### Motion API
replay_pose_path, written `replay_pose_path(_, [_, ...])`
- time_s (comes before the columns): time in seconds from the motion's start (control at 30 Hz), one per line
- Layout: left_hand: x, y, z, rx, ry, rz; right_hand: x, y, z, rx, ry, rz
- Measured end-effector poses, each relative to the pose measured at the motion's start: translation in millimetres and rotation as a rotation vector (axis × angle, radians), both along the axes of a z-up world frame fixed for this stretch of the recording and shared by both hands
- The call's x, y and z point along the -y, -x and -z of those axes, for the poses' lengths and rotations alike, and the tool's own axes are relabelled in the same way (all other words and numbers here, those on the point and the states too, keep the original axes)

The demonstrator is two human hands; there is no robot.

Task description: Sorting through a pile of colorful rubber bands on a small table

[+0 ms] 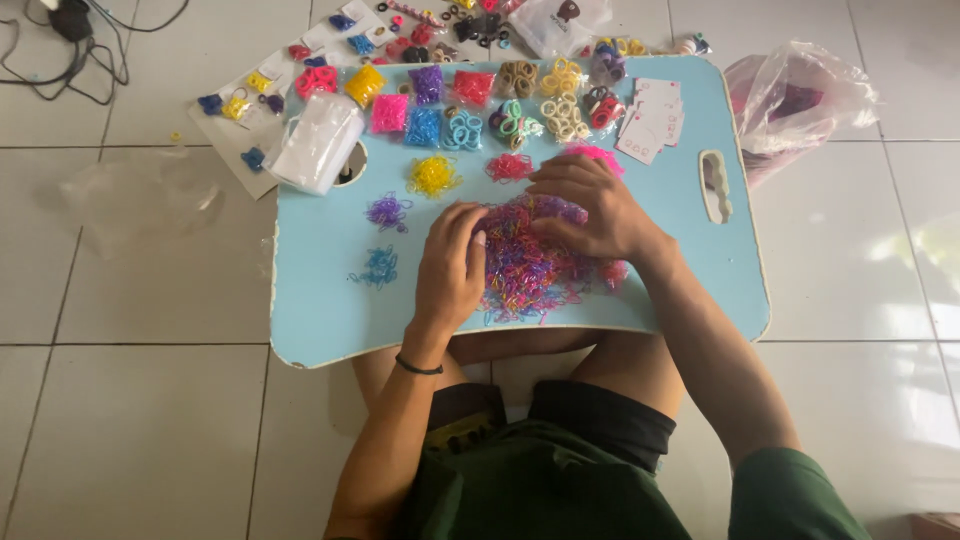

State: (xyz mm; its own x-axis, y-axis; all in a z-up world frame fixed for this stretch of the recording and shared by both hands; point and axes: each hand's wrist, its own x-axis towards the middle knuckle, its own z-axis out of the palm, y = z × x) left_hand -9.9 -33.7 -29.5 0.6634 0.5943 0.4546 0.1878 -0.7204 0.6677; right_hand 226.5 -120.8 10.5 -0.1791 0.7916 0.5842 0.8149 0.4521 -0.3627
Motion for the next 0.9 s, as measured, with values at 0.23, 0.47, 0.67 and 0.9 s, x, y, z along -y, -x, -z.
replay_pose_path(0.23, [1.0, 4.6, -5.8, 0.044, 0.002, 0.037, 15.6, 56.2, -12.5, 0.268, 0.278, 0.215])
replay_pose_path(0.47, [2.1, 7.4, -11.8, 0.045, 0.039, 0.023, 27.5, 64.7, 7.4, 0.302, 0.297, 0.295])
replay_pose_path(0.67, [1.6, 7.6, -3.0, 0.108, 0.046, 0.018, 33.8, 55.1, 21.5, 0.311, 0.195, 0.309])
replay_pose_path(0.9, [-0.1, 8.2, -3.1, 0.193, 0.073, 0.017, 44.9, 49.5, 14.8, 0.300, 0.193, 0.324])
